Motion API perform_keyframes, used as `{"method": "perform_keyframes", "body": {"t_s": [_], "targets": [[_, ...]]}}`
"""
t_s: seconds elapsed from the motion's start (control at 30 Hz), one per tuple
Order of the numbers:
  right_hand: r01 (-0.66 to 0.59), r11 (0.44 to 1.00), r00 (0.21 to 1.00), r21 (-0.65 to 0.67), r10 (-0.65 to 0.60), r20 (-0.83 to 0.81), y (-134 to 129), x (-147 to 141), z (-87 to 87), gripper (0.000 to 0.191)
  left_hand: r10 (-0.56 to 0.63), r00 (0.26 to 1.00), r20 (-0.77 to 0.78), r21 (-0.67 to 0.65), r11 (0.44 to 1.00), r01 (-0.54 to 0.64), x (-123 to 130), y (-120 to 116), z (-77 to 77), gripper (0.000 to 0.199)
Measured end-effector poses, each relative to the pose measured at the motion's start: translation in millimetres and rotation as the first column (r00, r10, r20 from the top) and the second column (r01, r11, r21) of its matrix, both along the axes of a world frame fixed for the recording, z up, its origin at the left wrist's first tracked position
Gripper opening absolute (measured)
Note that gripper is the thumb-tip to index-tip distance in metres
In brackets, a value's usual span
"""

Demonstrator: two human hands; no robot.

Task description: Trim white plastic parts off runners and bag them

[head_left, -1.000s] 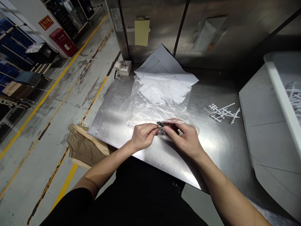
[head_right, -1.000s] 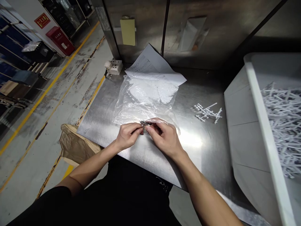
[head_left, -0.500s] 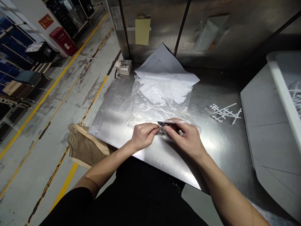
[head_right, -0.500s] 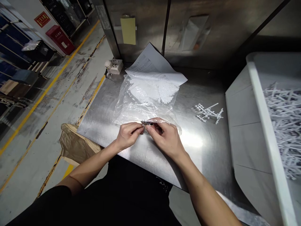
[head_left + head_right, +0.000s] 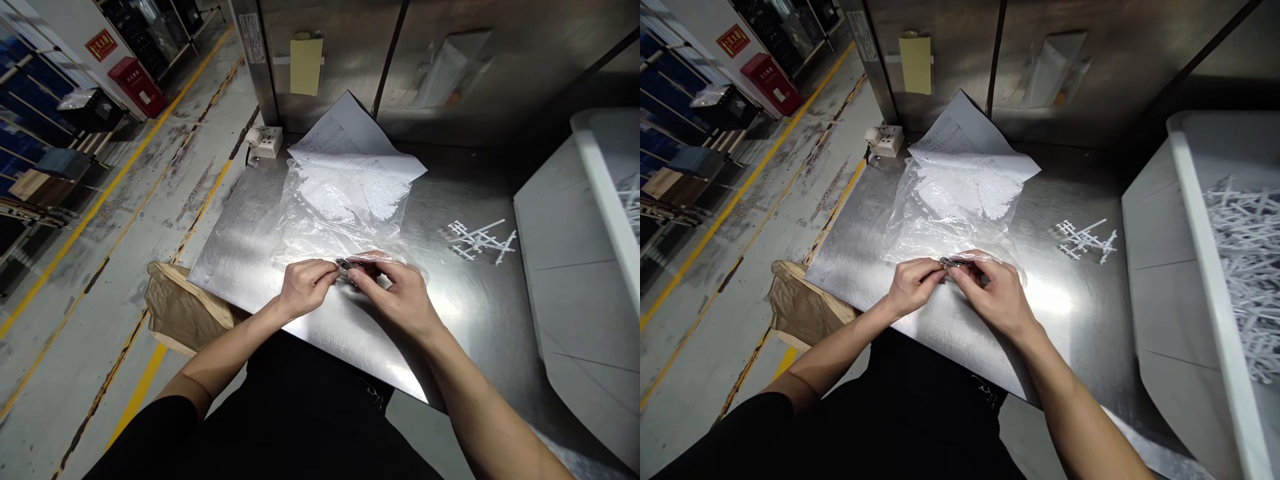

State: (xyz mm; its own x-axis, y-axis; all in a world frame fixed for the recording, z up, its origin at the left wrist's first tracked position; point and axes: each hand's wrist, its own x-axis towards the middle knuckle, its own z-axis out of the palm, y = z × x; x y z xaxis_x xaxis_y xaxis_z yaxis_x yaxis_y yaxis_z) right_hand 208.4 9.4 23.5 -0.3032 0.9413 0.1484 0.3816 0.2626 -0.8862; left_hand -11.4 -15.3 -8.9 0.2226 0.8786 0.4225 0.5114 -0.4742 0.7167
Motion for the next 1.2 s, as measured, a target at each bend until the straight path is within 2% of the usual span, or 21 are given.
{"method": "perform_keyframes", "body": {"t_s": [0.27,0.57,0.67,0.8,0.97,1.2], "targets": [[0.063,0.998,0.994,-0.009,-0.064,-0.086,-0.7,-3.8,-5.1,0.024,-0.006,0.999,-0.033,-0.005,1.0,0.006,0.0,-0.3,-0.5,0.025],[0.074,0.989,0.986,-0.124,-0.092,-0.142,7.0,-4.0,-9.3,0.028,-0.001,1.0,-0.009,-0.015,1.0,0.0,2.3,-0.4,-1.5,0.021],[0.076,0.988,0.984,-0.135,-0.097,-0.153,11.5,1.0,-9.7,0.03,0.023,1.0,0.002,0.004,1.0,-0.023,1.5,-0.3,-2.0,0.026],[0.061,0.992,0.986,-0.109,-0.077,-0.147,14.5,4.9,-8.8,0.031,0.044,0.999,0.002,0.018,0.999,-0.044,-0.3,-0.8,-1.4,0.037],[0.043,0.997,0.992,-0.063,-0.05,-0.117,15.3,5.9,-8.0,0.029,0.1,0.994,0.037,-0.036,0.994,-0.099,-2.2,-2.3,2.3,0.042],[0.0,0.999,0.997,-0.037,-0.003,-0.074,14.4,8.3,-7.2,0.025,0.091,0.995,0.048,-0.045,0.995,-0.089,-1.9,-2.0,4.1,0.042]]}}
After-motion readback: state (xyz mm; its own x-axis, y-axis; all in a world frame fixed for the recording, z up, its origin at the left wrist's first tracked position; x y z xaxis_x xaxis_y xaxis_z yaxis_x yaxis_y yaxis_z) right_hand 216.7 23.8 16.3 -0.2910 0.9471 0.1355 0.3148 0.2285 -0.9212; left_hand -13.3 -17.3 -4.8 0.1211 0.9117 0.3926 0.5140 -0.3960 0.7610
